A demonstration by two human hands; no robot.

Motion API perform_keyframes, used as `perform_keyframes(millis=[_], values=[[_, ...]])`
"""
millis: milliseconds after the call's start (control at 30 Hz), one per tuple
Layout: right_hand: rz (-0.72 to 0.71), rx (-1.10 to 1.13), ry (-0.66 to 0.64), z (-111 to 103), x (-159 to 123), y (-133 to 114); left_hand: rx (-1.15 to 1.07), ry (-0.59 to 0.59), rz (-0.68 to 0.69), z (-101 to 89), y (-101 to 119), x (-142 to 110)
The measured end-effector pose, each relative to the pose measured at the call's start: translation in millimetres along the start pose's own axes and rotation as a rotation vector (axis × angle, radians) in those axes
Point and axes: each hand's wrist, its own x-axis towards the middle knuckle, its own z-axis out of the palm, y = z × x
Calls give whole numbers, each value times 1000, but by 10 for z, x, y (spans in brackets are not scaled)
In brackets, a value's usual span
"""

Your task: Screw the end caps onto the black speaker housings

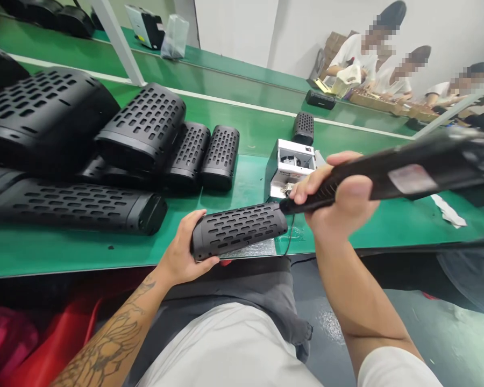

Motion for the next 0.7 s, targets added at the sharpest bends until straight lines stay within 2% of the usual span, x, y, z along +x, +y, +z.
perform_keyframes(millis=[67, 100, 167, 300, 433, 700], values=[[130, 105, -154, 239, -189, -280, -22, -3, 12, 0, 1, 8], [239, 115, -237, 351, -292, -375, -37, -1, 17, 0, 1, 12], [333, 160, -357, 544, -493, -431, -68, 6, 22, 2, 1, 19], [253, 308, -459, 798, -771, -99, -80, 22, 12, 14, 10, 32], [249, 354, -506, 902, -861, 223, -97, 6, -16, 26, 19, 35], [346, 344, -583, 943, -934, 256, -101, 9, -36, 73, -2, 6]])
